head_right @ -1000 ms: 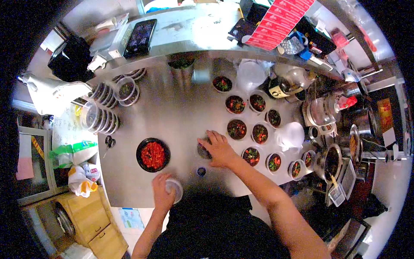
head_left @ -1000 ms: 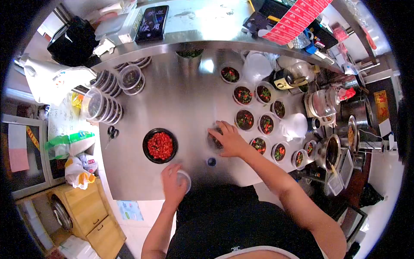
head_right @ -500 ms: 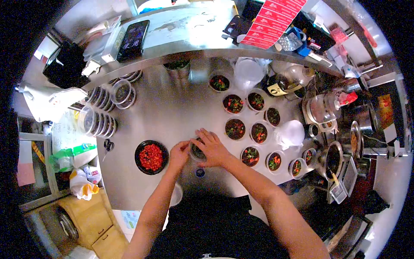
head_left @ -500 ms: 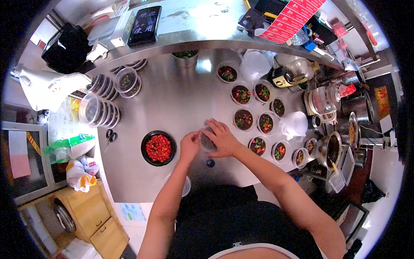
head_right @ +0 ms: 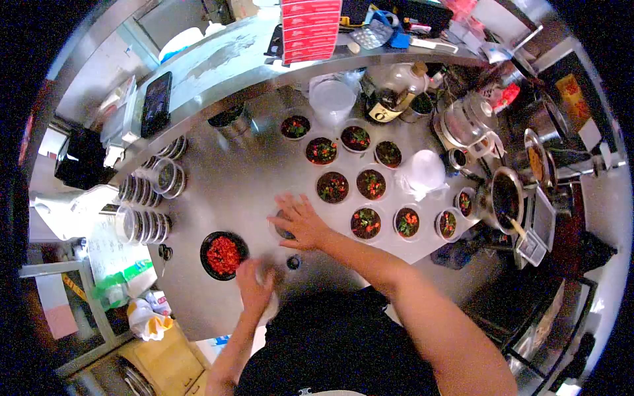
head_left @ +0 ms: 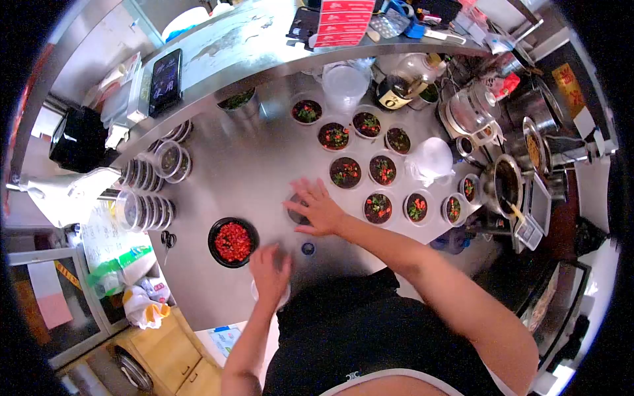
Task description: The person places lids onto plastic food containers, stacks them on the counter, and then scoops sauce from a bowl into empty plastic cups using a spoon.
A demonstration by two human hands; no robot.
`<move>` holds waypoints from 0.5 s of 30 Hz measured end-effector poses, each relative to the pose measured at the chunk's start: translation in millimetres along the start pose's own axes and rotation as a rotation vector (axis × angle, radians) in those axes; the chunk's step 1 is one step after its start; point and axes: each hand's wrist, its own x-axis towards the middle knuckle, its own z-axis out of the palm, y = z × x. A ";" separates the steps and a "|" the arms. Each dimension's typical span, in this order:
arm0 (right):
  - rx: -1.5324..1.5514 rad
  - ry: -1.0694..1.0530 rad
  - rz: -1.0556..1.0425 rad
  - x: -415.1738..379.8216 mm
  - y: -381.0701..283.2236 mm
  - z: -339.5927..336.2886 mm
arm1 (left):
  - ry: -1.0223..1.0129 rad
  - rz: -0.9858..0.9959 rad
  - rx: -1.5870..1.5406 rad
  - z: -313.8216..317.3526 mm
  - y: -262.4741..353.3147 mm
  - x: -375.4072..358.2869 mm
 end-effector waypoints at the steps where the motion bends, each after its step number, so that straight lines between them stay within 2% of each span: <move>1: 0.032 0.054 0.066 -8.6 -3.9 -4.2 | -0.032 0.016 0.160 -10.4 7.7 -20.6; 2: 0.065 0.101 0.127 -18.2 -8.8 -9.6 | -0.086 -0.071 0.306 -8.2 6.8 -40.0; 4: 0.158 0.231 0.103 -37.5 -17.5 -28.0 | -0.188 -0.253 0.589 1.7 1.7 -68.2; 6: 0.221 0.343 0.085 -56.9 -32.2 -47.8 | -0.165 -0.263 0.417 4.7 -8.9 -74.2; 9: 0.279 0.230 0.094 -84.0 -52.2 -59.3 | -0.171 -0.260 0.277 -2.3 -23.0 -74.5; 10: 0.302 0.101 0.114 -91.0 -59.2 -61.0 | -0.177 -0.261 0.254 -4.2 -26.1 -74.7; 13: 0.764 -0.532 0.327 -84.9 -77.5 -59.4 | 0.040 -0.260 -0.210 12.2 -46.6 -71.1; 15: 0.867 -0.418 0.269 -73.4 -101.7 -69.8 | -0.016 -0.470 -0.974 -7.1 -8.2 -48.2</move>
